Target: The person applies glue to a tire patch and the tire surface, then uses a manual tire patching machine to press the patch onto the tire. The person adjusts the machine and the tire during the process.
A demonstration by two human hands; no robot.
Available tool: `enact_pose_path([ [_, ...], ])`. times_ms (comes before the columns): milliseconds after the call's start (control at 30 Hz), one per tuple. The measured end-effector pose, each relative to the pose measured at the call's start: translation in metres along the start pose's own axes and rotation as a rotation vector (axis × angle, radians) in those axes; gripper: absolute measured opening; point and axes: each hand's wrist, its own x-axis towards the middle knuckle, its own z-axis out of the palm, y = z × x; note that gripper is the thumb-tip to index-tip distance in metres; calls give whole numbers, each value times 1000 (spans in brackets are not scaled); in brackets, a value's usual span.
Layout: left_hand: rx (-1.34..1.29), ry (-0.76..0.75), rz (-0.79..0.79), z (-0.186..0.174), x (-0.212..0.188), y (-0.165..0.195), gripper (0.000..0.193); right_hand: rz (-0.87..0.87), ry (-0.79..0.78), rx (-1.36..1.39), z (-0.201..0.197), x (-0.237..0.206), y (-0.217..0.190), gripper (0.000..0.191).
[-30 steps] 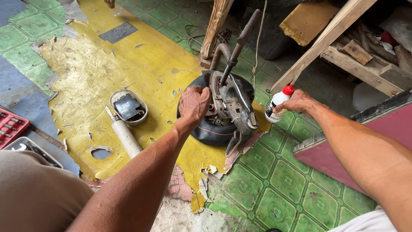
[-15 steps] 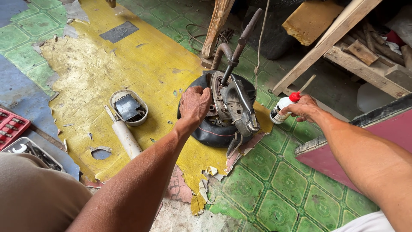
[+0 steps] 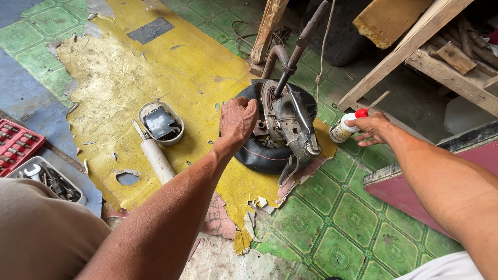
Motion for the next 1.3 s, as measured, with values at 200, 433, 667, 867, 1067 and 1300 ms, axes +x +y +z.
enact_pose_path([
  [200, -12, -9, 12, -4, -4, 6, 40, 218, -184, -211, -8, -13, -2, 60],
  [433, -17, 8, 10, -7, -10, 18, 38, 104, -596, -147, -12, -37, -25, 30],
  [667, -19, 16, 39, -6, -10, 22, 41, -153, -586, -93, -3, -66, -74, 28],
  [867, -18, 42, 42, -6, -9, 24, 41, -384, -354, 17, -15, -84, -109, 20],
  [1067, -34, 58, 40, -5, -3, 21, 36, -568, -238, 110, -12, -91, -122, 17],
  [1300, -30, 49, -1, -5, 0, 20, 32, -631, -230, 175, -3, -91, -130, 14],
])
